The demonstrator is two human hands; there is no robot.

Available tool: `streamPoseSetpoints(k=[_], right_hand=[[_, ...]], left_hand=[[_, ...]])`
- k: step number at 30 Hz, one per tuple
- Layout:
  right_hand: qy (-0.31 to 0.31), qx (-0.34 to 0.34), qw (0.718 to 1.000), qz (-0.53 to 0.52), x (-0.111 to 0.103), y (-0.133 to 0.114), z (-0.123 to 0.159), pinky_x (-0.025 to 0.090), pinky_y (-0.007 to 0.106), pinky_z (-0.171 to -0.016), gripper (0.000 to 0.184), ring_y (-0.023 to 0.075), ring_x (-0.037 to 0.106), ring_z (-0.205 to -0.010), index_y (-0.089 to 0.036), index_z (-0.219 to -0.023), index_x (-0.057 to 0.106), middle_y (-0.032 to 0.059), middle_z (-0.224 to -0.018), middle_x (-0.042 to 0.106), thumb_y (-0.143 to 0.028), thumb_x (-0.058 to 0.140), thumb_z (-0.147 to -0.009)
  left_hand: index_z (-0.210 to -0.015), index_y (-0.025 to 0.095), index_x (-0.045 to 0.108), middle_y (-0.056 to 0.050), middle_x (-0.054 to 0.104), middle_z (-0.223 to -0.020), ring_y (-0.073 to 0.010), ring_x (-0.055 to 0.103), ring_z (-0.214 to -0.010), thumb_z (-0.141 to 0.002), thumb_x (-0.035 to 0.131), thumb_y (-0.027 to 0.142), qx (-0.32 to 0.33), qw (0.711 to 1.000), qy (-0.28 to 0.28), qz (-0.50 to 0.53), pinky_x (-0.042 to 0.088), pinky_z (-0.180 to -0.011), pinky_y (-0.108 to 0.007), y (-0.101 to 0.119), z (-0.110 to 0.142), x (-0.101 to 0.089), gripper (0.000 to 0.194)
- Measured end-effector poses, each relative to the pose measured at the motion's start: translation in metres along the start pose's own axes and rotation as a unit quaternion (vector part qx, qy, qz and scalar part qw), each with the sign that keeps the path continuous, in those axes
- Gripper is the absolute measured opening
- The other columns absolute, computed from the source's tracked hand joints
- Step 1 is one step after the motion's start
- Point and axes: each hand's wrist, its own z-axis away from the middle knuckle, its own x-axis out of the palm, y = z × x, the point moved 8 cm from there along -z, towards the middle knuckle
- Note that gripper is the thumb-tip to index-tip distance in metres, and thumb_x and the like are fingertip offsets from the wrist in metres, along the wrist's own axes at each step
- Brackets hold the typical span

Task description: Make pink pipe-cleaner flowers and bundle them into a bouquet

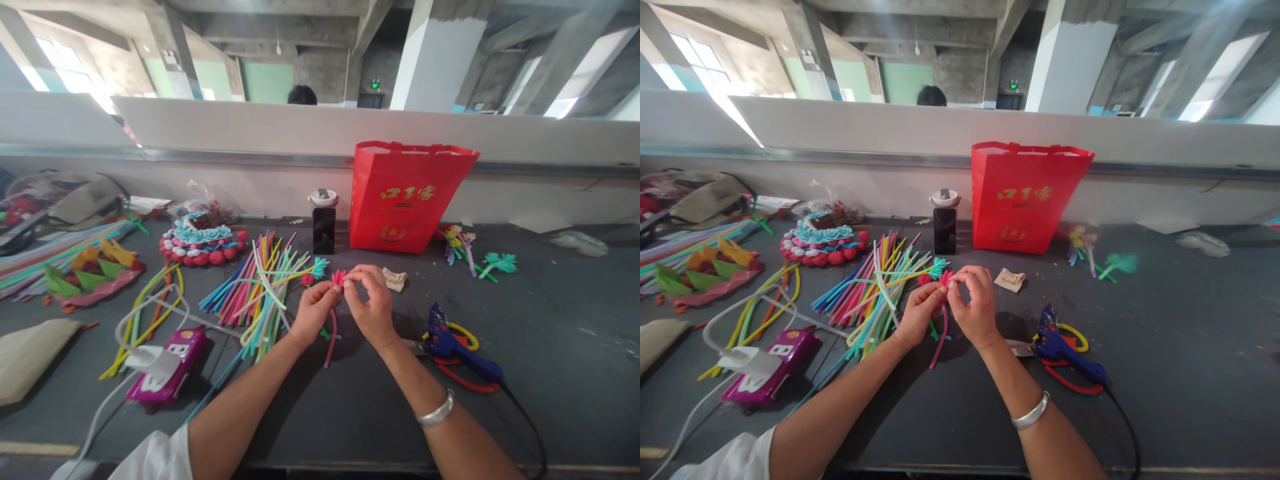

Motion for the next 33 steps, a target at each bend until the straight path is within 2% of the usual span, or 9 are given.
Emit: streamPoseSetpoints(k=[15,23,33], right_hand=[[-0.015,0.016,1.0,-0.021,0.001,-0.001,-0.002,0.048,0.041,-0.085,0.009,0.0219,0.058,-0.09,-0.022,-0.082,0.06,0.0048,-0.09,0.06,-0.017,0.054,-0.088],[-0.043,0.009,0.999,-0.003,0.002,-0.001,-0.004,0.044,0.041,-0.087,0.012,0.0224,0.055,-0.094,-0.021,-0.083,0.058,0.0056,-0.093,0.058,-0.018,0.05,-0.092],[-0.048,0.022,0.999,0.014,0.001,0.002,-0.005,0.042,0.041,-0.086,0.014,0.0228,0.053,-0.093,-0.021,-0.079,0.059,0.0051,-0.093,0.058,-0.017,0.051,-0.09]], left_hand=[[-0.066,0.014,0.064,0.006,0.036,-0.053,-0.0059,0.027,-0.05,-0.075,0.071,0.048,0.023,0.999,-0.005,-0.025,0.02,-0.047,-0.02,0.004,0.001,0.0,0.036],[-0.068,0.014,0.064,0.003,0.042,-0.06,-0.0091,0.034,-0.059,-0.081,0.067,0.043,0.088,0.992,-0.028,-0.088,0.028,-0.055,-0.021,0.01,-0.001,0.0,0.032],[-0.071,0.015,0.068,0.002,0.048,-0.064,-0.0114,0.04,-0.063,-0.081,0.066,0.042,0.1,0.985,-0.036,-0.138,0.033,-0.06,-0.023,0.011,-0.001,0.001,0.029]])
